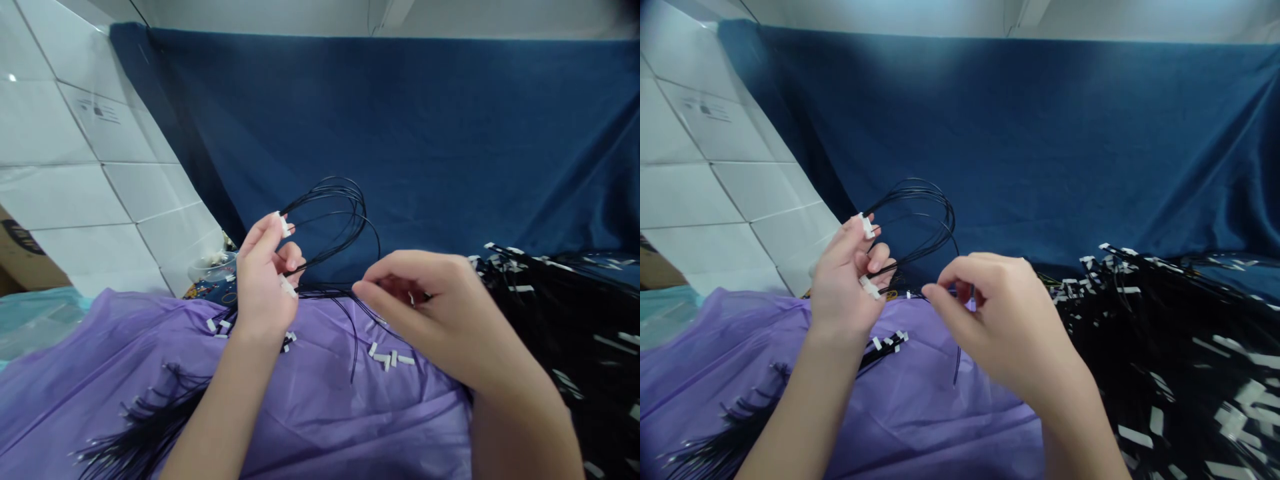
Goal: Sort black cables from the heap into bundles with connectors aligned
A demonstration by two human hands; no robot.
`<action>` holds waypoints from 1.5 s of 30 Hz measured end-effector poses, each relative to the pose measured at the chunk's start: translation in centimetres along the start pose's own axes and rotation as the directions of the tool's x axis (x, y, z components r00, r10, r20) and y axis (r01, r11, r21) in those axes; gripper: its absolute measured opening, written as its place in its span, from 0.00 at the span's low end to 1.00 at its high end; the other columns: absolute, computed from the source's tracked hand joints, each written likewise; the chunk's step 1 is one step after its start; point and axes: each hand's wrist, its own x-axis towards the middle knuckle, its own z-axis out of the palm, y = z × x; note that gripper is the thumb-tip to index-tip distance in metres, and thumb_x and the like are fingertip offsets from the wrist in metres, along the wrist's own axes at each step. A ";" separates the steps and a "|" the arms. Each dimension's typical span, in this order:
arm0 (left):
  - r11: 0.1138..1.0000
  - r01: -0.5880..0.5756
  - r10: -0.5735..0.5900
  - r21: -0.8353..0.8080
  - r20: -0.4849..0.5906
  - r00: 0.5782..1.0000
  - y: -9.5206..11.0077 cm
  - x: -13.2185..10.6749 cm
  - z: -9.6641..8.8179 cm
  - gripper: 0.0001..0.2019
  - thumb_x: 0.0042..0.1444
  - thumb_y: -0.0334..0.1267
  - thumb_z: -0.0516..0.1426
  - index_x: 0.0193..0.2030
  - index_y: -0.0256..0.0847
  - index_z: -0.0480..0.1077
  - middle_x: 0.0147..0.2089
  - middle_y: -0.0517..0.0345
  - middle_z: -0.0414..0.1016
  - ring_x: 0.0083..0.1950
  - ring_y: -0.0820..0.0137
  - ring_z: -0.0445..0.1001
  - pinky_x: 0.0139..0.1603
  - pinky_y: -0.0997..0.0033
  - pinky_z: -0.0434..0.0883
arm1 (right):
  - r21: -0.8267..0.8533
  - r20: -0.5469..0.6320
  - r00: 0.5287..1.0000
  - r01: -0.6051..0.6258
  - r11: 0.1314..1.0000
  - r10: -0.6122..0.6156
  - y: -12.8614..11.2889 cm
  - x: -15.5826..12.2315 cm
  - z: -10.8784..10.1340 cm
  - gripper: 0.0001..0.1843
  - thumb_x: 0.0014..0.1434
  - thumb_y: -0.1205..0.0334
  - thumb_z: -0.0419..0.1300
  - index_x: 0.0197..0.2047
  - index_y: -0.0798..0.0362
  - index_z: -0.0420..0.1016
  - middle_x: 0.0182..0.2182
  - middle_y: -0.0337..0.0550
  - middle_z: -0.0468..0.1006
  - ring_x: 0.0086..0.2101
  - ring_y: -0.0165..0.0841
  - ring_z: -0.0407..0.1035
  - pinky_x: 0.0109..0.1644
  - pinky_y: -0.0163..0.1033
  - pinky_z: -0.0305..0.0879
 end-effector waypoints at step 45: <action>0.988 -0.138 0.132 0.061 0.097 0.986 -0.3 -0.4 0.4 0.07 0.51 0.41 0.62 0.33 0.40 0.70 0.31 0.63 0.69 0.16 0.84 0.59 0.10 0.81 0.49 | 0.553 0.521 0.833 -0.496 0.669 0.187 2.7 0.9 0.4 0.12 0.60 0.51 0.60 0.38 0.51 0.72 0.19 0.29 0.54 0.19 0.21 0.43 0.20 0.31 0.37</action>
